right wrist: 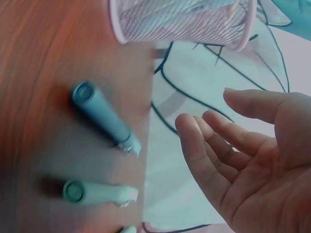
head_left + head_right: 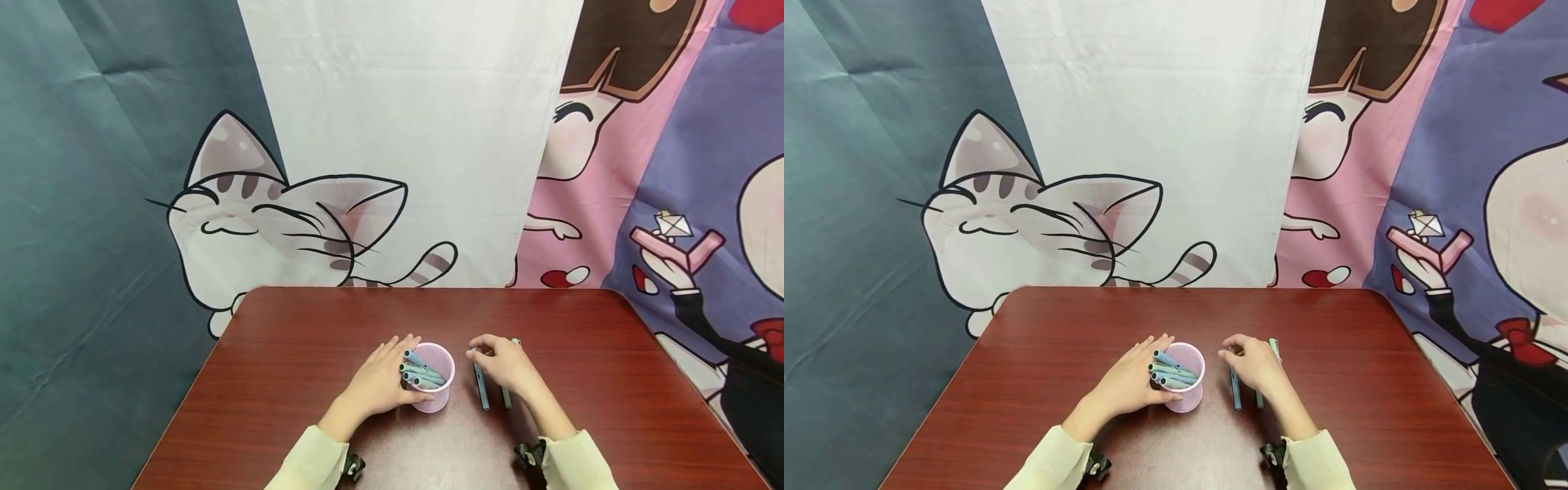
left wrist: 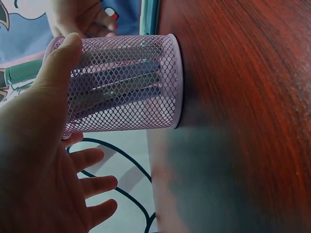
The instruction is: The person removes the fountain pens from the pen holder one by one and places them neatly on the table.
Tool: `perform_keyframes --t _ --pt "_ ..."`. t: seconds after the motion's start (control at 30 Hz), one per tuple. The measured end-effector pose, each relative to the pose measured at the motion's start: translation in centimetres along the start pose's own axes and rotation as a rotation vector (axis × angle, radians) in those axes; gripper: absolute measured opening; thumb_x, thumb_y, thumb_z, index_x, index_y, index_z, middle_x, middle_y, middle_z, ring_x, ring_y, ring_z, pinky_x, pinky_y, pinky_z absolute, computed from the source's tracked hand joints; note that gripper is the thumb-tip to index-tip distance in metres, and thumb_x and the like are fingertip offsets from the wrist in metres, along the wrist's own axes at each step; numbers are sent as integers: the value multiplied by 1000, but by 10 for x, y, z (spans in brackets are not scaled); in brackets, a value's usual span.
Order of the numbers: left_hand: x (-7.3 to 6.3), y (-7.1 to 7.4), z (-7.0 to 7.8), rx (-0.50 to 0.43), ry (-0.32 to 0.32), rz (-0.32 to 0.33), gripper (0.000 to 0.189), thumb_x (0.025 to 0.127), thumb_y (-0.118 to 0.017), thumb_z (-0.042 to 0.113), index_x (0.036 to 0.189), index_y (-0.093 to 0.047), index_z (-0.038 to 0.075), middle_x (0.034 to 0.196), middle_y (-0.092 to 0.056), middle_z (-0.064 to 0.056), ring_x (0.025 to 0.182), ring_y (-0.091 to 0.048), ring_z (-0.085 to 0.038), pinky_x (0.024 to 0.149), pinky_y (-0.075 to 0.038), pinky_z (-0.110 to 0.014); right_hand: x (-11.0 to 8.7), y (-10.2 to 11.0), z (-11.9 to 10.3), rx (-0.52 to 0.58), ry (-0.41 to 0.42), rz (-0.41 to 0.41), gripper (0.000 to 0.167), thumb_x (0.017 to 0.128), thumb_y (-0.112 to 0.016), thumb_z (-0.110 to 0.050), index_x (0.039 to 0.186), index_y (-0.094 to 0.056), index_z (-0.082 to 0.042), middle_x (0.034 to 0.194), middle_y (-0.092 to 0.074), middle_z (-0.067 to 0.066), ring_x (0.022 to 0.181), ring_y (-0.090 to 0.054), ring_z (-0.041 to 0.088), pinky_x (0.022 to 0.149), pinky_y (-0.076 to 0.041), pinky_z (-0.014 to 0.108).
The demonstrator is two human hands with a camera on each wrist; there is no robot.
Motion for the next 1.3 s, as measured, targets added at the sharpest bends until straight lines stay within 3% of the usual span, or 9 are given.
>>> perform_keyframes --t 0.1,0.3,0.43,0.73,0.97,1.07,1.3 --pt "0 -1 0 7 3 -11 109 75 -73 74 160 -30 20 161 -39 -5 149 -35 -33 122 -28 -50 0 4 -8 4 30 31 22 94 -72 -24 110 -74 -11 93 -73 -2 85 -65 14 75 -52 34" --pt "0 1 1 -11 1 -16 109 75 -72 74 160 -31 19 162 -38 -5 149 -34 -33 123 -27 -50 -2 12 -21 69 39 86 21 93 -74 -27 110 -75 -15 94 -74 -2 85 -66 13 71 -53 31" --pt "0 3 1 -9 -2 -14 108 76 -73 73 160 -31 19 162 -38 -5 149 -35 -33 122 -27 -51 -4 15 -33 126 57 91 22 92 -75 -30 111 -75 -17 100 -75 -1 90 -67 14 75 -54 30" --pt "-1 5 2 13 -11 -12 109 76 -71 74 160 -30 19 161 -39 -6 149 -35 -34 122 -27 -52 -8 5 -56 295 135 -6 30 91 -77 -25 118 -72 -14 118 -73 9 102 -70 19 83 -56 29" --pt "-1 3 2 13 1 -25 108 76 -72 73 161 -30 19 162 -38 -6 149 -33 -33 123 -26 -51 -11 -12 -74 403 224 -101 32 93 -74 -24 124 -70 -14 120 -72 11 108 -69 21 90 -55 26" --pt "-1 3 2 13 -1 -22 108 77 -71 74 161 -30 20 162 -38 -5 149 -34 -33 123 -27 -51 -12 -18 -82 433 281 -125 34 95 -72 -21 126 -68 -8 121 -71 16 109 -69 23 92 -55 27" --pt "0 1 3 16 -8 -25 107 77 -72 72 160 -30 20 161 -39 -6 149 -35 -33 122 -28 -51 -11 -29 -92 437 379 -145 35 95 -72 -16 126 -67 -2 120 -71 15 107 -70 26 93 -56 29"
Point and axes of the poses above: each hand's wrist, its own x-axis towards the middle knuckle, its own y-axis out of the back of the hand, z = x × y, the point moved 10 cm from there along x, towards the middle knuckle
